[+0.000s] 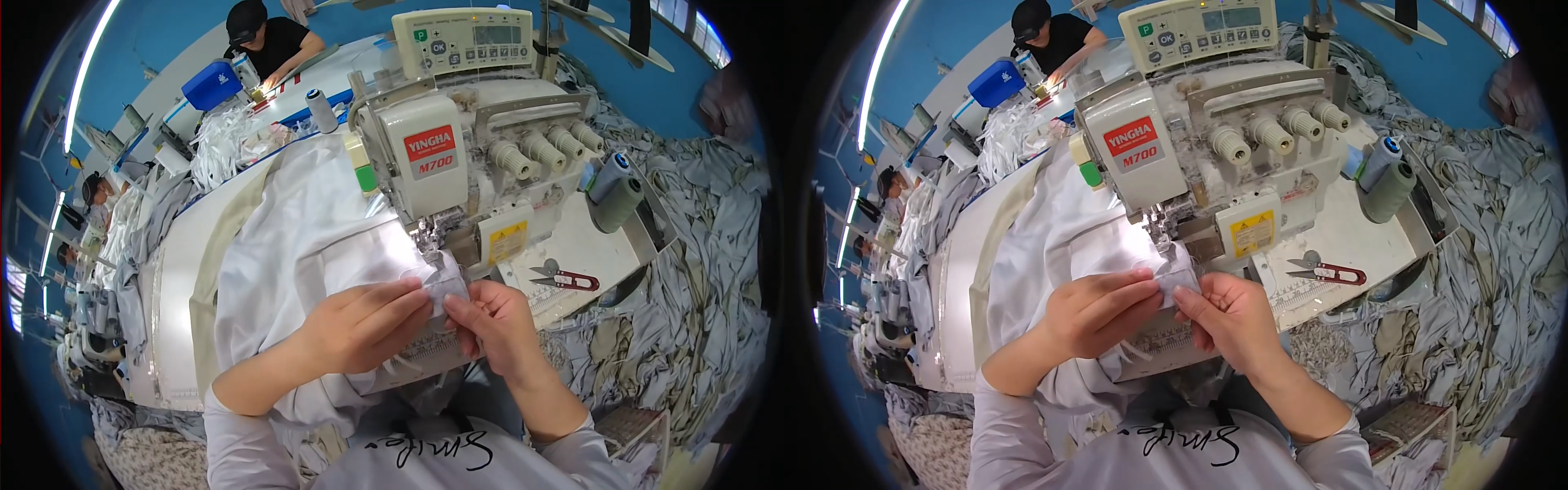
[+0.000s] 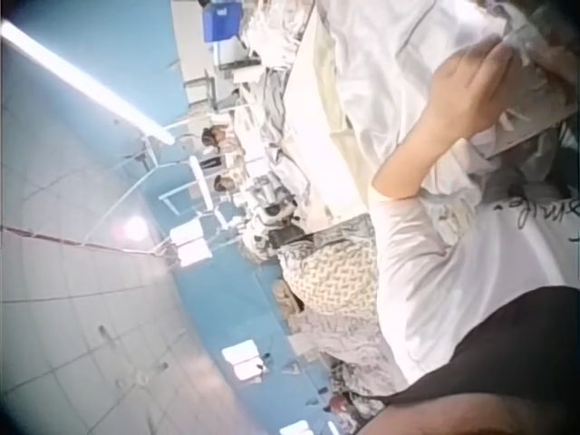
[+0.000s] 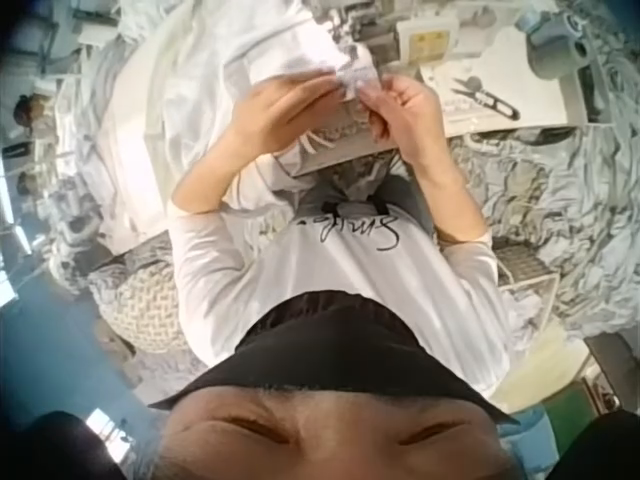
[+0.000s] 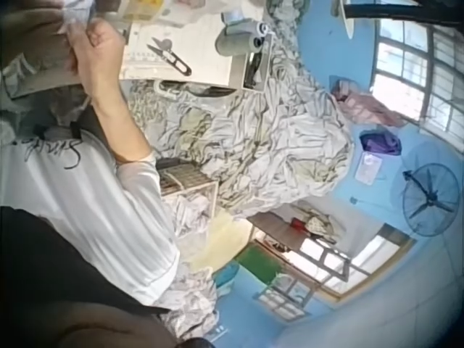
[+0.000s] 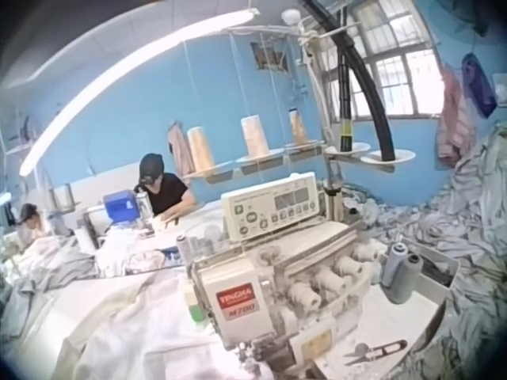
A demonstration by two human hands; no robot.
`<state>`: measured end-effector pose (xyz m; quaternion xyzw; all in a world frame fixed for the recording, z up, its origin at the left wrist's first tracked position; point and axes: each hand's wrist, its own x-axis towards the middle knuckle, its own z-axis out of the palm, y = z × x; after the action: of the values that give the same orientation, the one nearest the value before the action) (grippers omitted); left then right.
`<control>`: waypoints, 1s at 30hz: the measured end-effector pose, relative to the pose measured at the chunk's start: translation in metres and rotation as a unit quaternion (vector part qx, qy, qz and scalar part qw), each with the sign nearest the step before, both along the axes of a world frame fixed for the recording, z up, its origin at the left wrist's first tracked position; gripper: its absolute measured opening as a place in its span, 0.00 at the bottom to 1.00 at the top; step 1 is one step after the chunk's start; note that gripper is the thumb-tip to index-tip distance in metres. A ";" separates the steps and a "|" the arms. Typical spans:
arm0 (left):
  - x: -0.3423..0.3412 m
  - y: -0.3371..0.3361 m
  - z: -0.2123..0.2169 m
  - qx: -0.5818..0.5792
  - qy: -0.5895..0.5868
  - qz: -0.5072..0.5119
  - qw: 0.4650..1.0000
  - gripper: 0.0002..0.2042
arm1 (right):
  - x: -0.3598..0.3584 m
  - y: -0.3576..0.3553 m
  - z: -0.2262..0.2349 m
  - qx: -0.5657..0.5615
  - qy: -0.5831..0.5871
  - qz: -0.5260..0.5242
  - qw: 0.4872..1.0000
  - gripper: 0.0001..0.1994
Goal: Sewing white fabric pieces together using an industrial overlock machine.
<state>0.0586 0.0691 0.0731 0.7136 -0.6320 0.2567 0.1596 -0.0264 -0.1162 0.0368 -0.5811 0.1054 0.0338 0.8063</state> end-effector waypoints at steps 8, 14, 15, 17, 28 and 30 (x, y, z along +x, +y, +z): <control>-0.002 0.002 0.009 0.019 -0.032 0.000 0.999 0.14 | -0.002 0.020 -0.003 -0.378 -0.269 -0.287 0.838 0.06; 0.000 0.005 0.017 0.044 0.059 0.032 0.997 0.15 | 0.001 0.013 -0.010 -0.539 -0.371 -0.221 0.723 0.17; 0.001 0.004 0.019 0.044 0.057 0.032 0.997 0.15 | 0.003 0.013 -0.010 -0.535 -0.377 -0.230 0.720 0.16; 0.007 0.001 0.021 0.061 0.072 0.052 0.994 0.14 | 0.005 0.010 -0.011 -0.531 -0.382 -0.239 0.717 0.16; 0.072 -0.004 0.021 0.029 0.118 0.134 0.983 0.06 | 0.053 -0.006 0.067 -0.621 -0.449 -0.272 0.582 0.31; 0.080 -0.006 0.019 0.032 0.131 0.169 0.976 0.06 | 0.072 -0.002 0.088 -0.652 -0.461 -0.265 0.540 0.39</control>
<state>0.1385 0.0630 0.0925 0.8423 -0.4837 0.1642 0.1724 0.0456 -0.1177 0.1252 -0.8274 -0.1386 -0.5320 0.1144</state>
